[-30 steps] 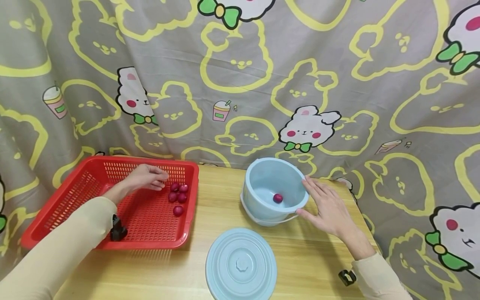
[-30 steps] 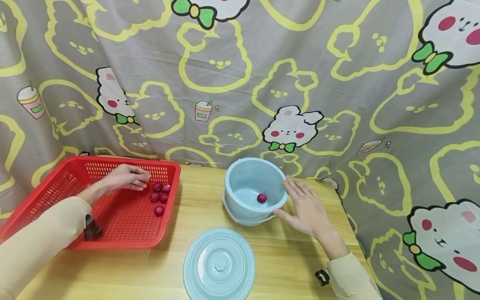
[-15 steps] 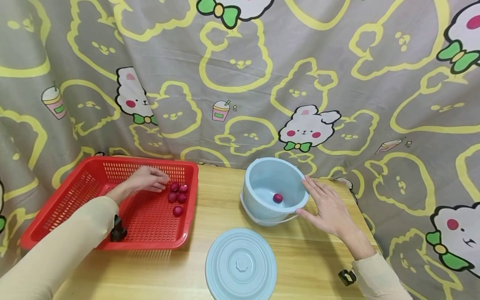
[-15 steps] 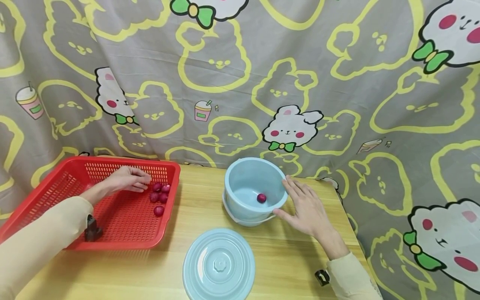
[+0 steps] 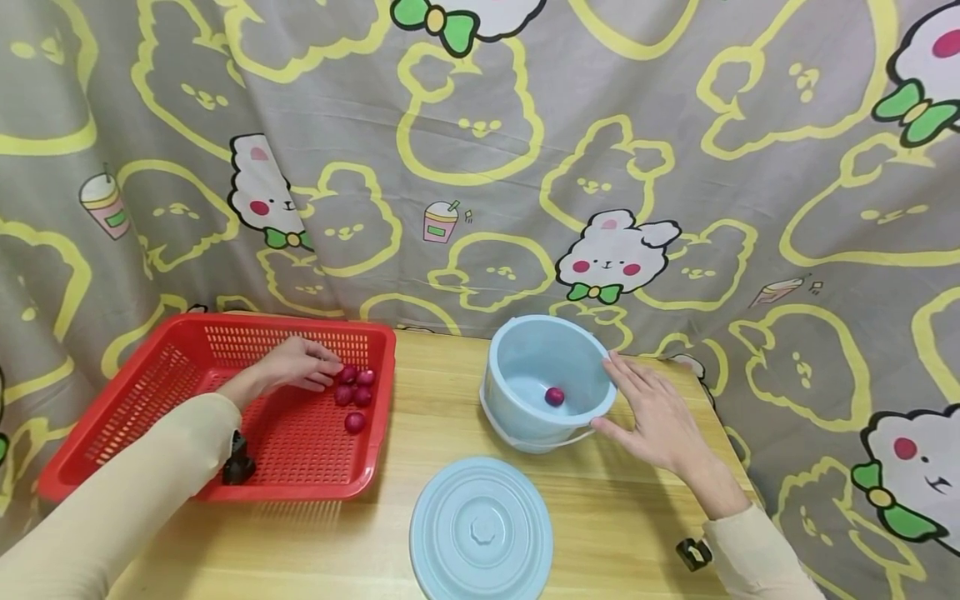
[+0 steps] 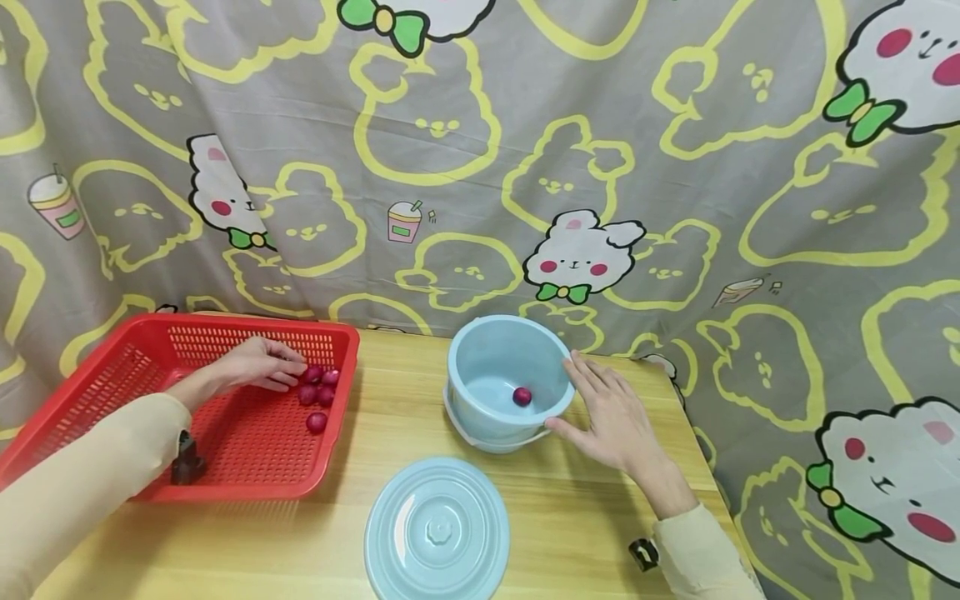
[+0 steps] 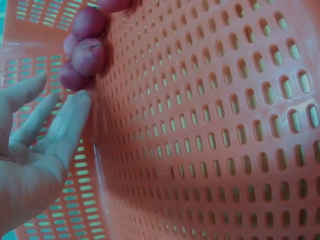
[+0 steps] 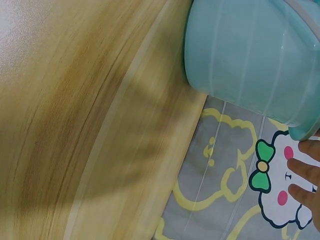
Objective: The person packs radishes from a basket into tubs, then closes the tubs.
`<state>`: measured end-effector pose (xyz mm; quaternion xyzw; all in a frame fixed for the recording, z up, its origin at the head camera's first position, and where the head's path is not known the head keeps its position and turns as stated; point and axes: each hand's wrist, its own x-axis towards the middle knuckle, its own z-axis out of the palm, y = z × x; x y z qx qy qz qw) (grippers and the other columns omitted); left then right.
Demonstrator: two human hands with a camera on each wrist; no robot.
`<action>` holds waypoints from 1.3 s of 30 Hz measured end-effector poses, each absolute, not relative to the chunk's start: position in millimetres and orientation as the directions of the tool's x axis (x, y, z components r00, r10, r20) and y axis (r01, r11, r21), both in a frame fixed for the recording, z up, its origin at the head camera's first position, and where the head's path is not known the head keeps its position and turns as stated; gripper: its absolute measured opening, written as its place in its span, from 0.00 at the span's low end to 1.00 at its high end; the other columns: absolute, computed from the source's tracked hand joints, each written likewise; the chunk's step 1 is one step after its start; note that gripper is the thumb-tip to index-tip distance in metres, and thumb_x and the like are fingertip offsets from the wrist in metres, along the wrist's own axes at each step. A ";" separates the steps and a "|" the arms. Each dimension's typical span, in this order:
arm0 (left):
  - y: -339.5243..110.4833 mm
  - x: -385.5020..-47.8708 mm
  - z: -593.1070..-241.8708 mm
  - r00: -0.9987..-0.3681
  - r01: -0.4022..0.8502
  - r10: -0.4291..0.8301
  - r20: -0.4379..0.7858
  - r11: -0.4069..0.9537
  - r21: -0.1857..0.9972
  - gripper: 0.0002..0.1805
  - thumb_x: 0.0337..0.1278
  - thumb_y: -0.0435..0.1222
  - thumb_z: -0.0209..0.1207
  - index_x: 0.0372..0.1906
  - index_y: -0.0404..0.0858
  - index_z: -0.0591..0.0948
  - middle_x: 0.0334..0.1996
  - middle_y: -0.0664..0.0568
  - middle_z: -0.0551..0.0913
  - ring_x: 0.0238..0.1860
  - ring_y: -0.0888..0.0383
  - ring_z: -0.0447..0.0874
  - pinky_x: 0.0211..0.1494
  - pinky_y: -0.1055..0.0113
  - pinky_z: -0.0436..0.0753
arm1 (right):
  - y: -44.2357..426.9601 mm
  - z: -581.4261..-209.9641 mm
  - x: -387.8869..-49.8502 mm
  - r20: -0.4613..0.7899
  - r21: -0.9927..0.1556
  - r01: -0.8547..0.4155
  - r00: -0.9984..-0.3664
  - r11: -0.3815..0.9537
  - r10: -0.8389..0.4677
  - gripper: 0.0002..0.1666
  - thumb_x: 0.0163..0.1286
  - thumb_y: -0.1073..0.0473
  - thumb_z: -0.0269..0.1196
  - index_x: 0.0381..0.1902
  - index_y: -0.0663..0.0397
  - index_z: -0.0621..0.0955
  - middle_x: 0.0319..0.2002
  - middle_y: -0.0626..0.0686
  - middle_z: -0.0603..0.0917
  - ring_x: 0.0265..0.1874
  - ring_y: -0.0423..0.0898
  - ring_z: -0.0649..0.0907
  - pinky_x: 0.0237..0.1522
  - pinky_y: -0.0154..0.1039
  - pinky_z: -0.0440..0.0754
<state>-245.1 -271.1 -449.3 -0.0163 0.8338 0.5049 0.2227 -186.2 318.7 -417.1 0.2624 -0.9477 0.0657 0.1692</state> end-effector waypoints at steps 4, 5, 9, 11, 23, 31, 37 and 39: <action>-270.6 -245.9 -450.9 -0.895 -0.258 0.205 -0.395 0.485 0.836 0.28 0.73 0.39 0.64 0.66 0.21 0.76 0.54 0.34 0.89 0.48 0.52 0.93 0.54 0.55 0.93 | 318.2 -416.8 -186.3 0.356 -0.037 -0.522 -0.804 0.852 -0.477 0.57 0.62 0.30 0.71 0.81 0.52 0.68 0.80 0.58 0.69 0.76 0.64 0.73 0.73 0.69 0.71; -270.3 -246.3 -451.6 -0.895 -0.263 0.204 -0.397 0.479 0.838 0.28 0.73 0.38 0.64 0.66 0.21 0.76 0.53 0.35 0.89 0.47 0.53 0.93 0.54 0.56 0.93 | 318.3 -416.8 -186.2 0.355 -0.039 -0.521 -0.805 0.853 -0.475 0.57 0.62 0.30 0.71 0.81 0.52 0.68 0.80 0.57 0.69 0.76 0.64 0.73 0.73 0.69 0.71; -267.7 -246.5 -453.2 -0.888 -0.266 0.218 -0.405 0.474 0.839 0.29 0.72 0.38 0.65 0.67 0.22 0.75 0.51 0.37 0.91 0.46 0.54 0.93 0.52 0.56 0.94 | 318.3 -416.6 -186.0 0.354 -0.041 -0.521 -0.806 0.853 -0.475 0.57 0.62 0.30 0.70 0.81 0.52 0.67 0.80 0.58 0.70 0.75 0.64 0.73 0.73 0.69 0.71; -267.0 -246.5 -454.0 -0.883 -0.267 0.227 -0.411 0.477 0.837 0.29 0.72 0.39 0.65 0.67 0.22 0.75 0.50 0.38 0.91 0.45 0.54 0.93 0.52 0.56 0.94 | 318.0 -416.4 -186.1 0.354 -0.039 -0.522 -0.805 0.852 -0.477 0.57 0.62 0.29 0.70 0.81 0.52 0.67 0.80 0.59 0.70 0.75 0.64 0.73 0.73 0.69 0.71; -261.7 -245.3 -455.2 -0.861 -0.282 0.263 -0.436 0.467 0.838 0.27 0.71 0.36 0.65 0.65 0.21 0.75 0.38 0.51 0.93 0.38 0.59 0.92 0.47 0.62 0.94 | 316.9 -415.2 -186.3 0.352 -0.030 -0.530 -0.799 0.848 -0.487 0.58 0.62 0.30 0.70 0.81 0.53 0.67 0.79 0.61 0.71 0.75 0.64 0.74 0.73 0.68 0.72; -256.3 -244.2 -454.8 -0.859 -0.265 0.262 -0.440 0.509 0.819 0.26 0.71 0.35 0.64 0.63 0.19 0.75 0.34 0.53 0.90 0.35 0.61 0.90 0.45 0.63 0.94 | 316.8 -416.3 -185.3 0.350 -0.035 -0.526 -0.803 0.850 -0.482 0.58 0.63 0.29 0.70 0.81 0.52 0.66 0.79 0.61 0.70 0.75 0.64 0.75 0.73 0.68 0.72; -254.8 -245.3 -456.5 -0.862 -0.265 0.247 -0.443 0.526 0.808 0.24 0.69 0.36 0.66 0.60 0.21 0.77 0.35 0.51 0.91 0.36 0.60 0.91 0.46 0.62 0.94 | 316.8 -416.2 -185.2 0.348 -0.042 -0.523 -0.806 0.852 -0.478 0.58 0.63 0.30 0.70 0.81 0.52 0.66 0.79 0.60 0.70 0.75 0.64 0.74 0.74 0.68 0.71; -254.7 -245.3 -455.9 -0.862 -0.262 0.248 -0.442 0.529 0.808 0.23 0.69 0.36 0.66 0.59 0.21 0.78 0.35 0.50 0.91 0.36 0.59 0.92 0.46 0.61 0.94 | 316.7 -415.7 -185.0 0.348 -0.040 -0.524 -0.805 0.851 -0.480 0.57 0.63 0.30 0.70 0.81 0.52 0.66 0.79 0.61 0.70 0.75 0.64 0.74 0.74 0.68 0.71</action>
